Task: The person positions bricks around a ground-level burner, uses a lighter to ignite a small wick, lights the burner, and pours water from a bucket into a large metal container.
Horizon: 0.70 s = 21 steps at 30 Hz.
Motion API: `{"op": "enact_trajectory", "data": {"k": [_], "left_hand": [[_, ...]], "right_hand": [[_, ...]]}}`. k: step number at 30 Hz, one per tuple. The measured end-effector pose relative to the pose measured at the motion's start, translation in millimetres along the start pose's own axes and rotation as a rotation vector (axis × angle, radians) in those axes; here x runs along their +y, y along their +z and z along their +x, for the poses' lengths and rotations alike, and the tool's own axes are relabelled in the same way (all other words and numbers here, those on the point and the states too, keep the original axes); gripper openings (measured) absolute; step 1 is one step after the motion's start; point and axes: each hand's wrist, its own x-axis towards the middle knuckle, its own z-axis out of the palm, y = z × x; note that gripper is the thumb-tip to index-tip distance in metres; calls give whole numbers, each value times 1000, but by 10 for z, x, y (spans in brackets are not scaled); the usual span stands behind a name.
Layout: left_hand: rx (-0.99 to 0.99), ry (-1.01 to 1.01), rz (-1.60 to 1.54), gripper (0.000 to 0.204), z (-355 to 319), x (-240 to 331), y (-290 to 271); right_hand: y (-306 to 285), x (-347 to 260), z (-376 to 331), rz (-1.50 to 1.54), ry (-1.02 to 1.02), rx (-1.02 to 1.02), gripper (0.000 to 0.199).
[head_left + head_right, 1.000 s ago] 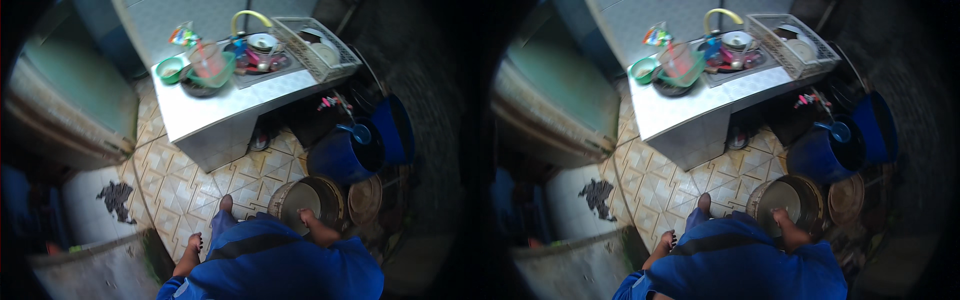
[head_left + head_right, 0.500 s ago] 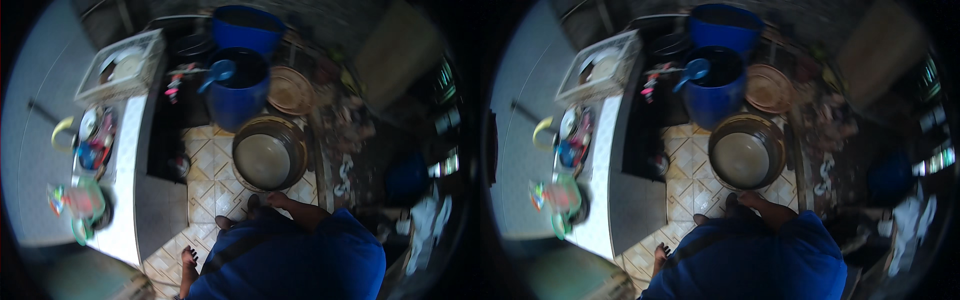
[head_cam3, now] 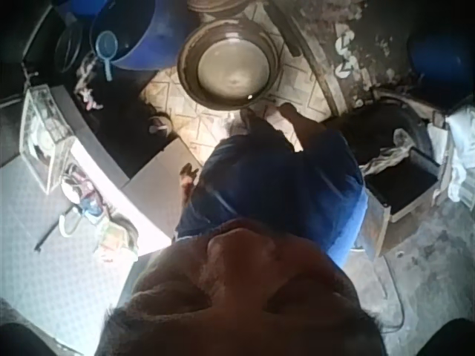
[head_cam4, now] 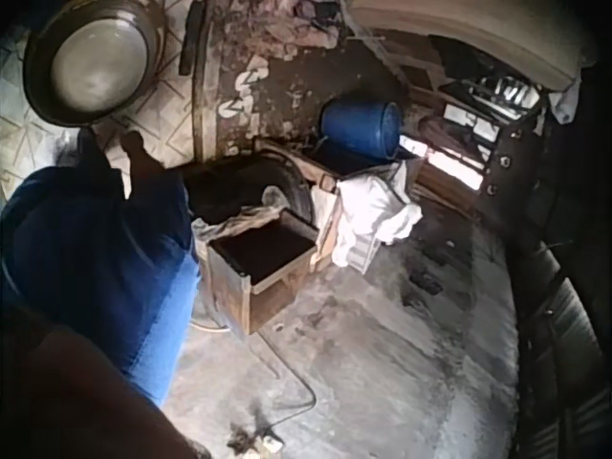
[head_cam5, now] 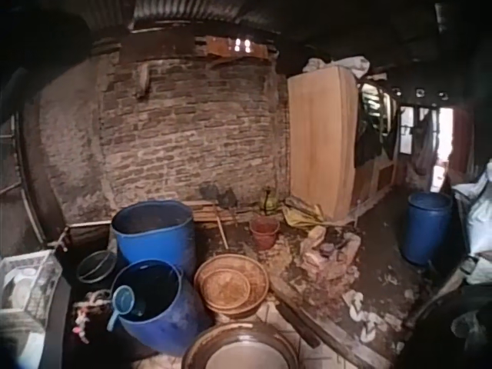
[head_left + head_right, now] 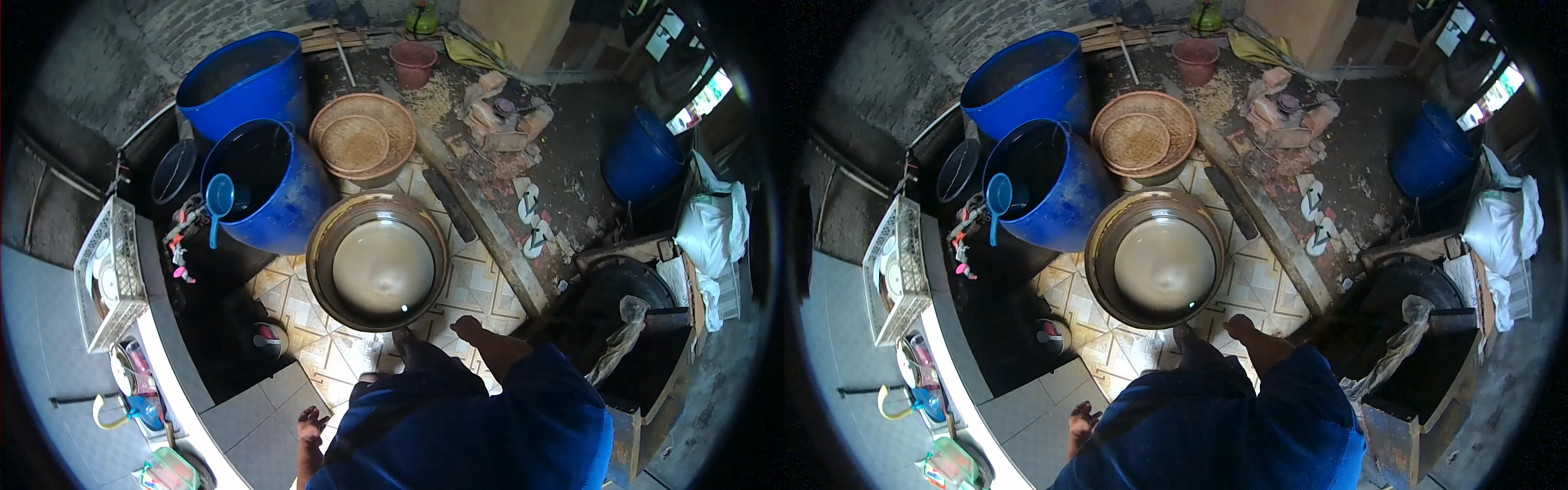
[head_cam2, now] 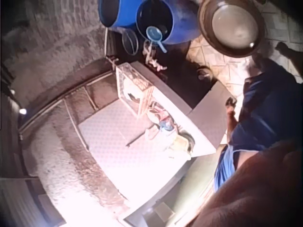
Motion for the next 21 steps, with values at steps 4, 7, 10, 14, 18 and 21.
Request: {"op": "enact_trajectory", "data": {"k": [4, 7, 10, 14, 18, 21], "left_hand": [[-19, -4, 244, 43, -12, 381, 209], [3, -13, 344, 41, 102, 475, 198], [-46, -40, 479, 45, 190, 714, 308], [-83, -62, 505, 44, 400, 1050, 444], [-86, -13, 468, 43, 774, 1304, 421], [-143, 22, 500, 45, 960, 1521, 702]], "right_hand": [[248, 314, 178, -156, -109, 15, 29], [236, 214, 162, -74, -162, 38, 26], [333, 211, 119, 257, -14, 31, 20], [273, 123, 96, 718, 298, 22, 32], [-164, -204, -177, 774, 440, 88, 42], [108, 250, -251, 591, 346, 185, 28]]}}
